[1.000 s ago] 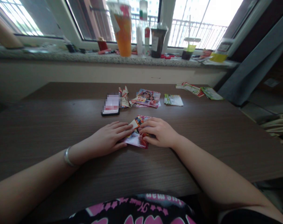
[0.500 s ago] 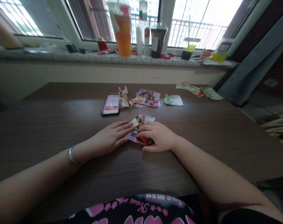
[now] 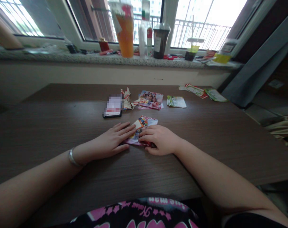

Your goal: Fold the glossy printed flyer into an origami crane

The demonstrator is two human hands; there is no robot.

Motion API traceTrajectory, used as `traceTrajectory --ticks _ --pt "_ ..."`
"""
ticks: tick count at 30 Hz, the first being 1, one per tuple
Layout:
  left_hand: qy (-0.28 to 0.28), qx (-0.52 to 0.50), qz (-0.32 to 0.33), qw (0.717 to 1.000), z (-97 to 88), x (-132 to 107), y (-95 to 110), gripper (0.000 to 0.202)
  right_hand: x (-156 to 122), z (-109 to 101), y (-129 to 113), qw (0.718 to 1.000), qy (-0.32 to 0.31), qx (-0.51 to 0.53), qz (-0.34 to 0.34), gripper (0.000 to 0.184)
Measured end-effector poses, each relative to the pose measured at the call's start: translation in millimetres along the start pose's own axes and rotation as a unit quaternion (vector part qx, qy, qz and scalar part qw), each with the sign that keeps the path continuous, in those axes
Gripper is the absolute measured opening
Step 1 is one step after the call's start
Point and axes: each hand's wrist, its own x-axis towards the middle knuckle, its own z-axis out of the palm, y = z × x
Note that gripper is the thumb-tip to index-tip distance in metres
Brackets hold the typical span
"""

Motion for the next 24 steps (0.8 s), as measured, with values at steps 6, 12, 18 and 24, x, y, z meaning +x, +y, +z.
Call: traceTrajectory --ticks 6,12,18,24 --pt "0.003 0.006 0.014 1.0 0.6 -0.8 -0.2 0.066 -1.5 1.5 1.2 0.999 0.027 0.017 0.02 0.023" --pt "0.013 0.009 0.004 1.0 4.5 -2.5 1.0 0.066 -2.0 -1.6 -1.3 0.997 0.02 0.019 0.072 0.022" --pt "0.034 0.015 0.022 0.999 6.3 -5.8 3.7 0.065 -4.1 1.2 1.6 0.994 0.024 0.007 0.109 0.027" --pt "0.017 0.005 0.037 0.999 3.8 -6.1 8.1 0.067 -5.0 4.4 5.6 0.976 0.026 0.087 0.197 0.031"
